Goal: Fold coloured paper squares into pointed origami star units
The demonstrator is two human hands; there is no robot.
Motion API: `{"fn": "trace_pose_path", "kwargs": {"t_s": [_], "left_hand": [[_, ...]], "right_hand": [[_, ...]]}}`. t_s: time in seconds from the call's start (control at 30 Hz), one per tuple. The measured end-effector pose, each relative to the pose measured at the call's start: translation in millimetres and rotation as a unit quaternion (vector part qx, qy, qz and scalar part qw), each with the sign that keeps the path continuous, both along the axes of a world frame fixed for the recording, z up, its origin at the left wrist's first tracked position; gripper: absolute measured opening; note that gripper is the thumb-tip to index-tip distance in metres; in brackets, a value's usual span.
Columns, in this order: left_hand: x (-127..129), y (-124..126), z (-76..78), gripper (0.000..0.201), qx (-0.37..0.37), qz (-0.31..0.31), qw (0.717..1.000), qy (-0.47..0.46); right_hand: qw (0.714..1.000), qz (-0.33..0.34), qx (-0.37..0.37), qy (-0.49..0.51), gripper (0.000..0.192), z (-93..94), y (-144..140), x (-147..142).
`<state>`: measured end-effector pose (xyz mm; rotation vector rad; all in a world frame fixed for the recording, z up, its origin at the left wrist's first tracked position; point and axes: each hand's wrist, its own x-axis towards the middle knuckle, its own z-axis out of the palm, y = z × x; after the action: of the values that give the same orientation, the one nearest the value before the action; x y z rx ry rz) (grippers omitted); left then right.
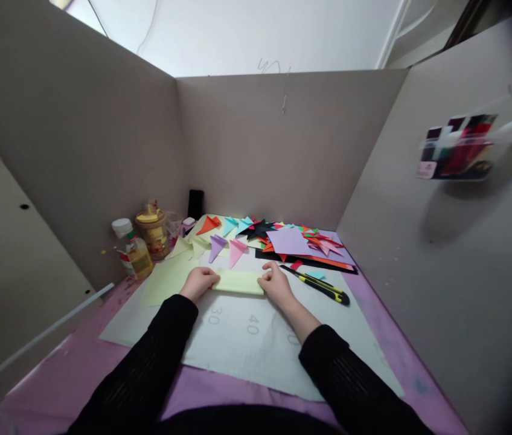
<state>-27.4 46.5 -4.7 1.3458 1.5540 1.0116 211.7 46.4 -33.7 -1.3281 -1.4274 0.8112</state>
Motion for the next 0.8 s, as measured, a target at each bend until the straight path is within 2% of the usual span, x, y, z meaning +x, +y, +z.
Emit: {"fn": "trace_pose_path", "kwargs": {"t_s": [0.2, 0.37, 0.43, 0.47, 0.53, 0.6, 0.67, 0.73, 0.8], "left_hand": [[0.9, 4.7, -6.3, 0.010, 0.082, -0.003, 0.977, 0.195], [5.1, 3.9, -3.0, 0.006, 0.064, -0.041, 0.927, 0.369], [5.2, 5.2, -1.2, 0.019, 0.071, -0.047, 0.909, 0.408], [5.2, 6.8, -0.2, 0.027, 0.089, -0.066, 0.900, 0.421], [6.1, 11.7, 2.1, 0.032, 0.144, -0.165, 0.873, 0.436], [8.2, 18.0, 5.4, 0.029, 0.184, -0.301, 0.825, 0.442], [11.3, 23.6, 10.0, 0.029, 0.187, -0.387, 0.778, 0.459], [15.1, 26.9, 15.7, 0.031, 0.166, -0.408, 0.750, 0.493], [19.5, 27.7, 21.8, 0.034, 0.136, -0.404, 0.736, 0.526]], "right_hand": [[0.989, -0.008, 0.019, -0.144, 0.034, -4.3, 7.0, -7.6], [0.971, -0.010, -0.010, -0.240, 0.039, -5.1, 5.7, -10.4], [0.966, -0.012, -0.004, -0.259, 0.038, -5.3, 5.9, -9.6], [0.964, -0.012, 0.003, -0.267, 0.035, -5.5, 6.7, -9.1], [0.958, -0.004, 0.012, -0.287, 0.027, -5.7, 9.4, -8.5], [0.948, 0.026, 0.014, -0.317, 0.023, -5.5, 12.2, -9.4], [0.932, 0.066, 0.024, -0.356, 0.025, -4.0, 12.5, -12.2], [0.911, 0.092, 0.038, -0.401, 0.024, -0.8, 8.4, -16.9], [0.890, 0.101, 0.052, -0.442, 0.021, 3.7, -0.4, -23.0]]}}
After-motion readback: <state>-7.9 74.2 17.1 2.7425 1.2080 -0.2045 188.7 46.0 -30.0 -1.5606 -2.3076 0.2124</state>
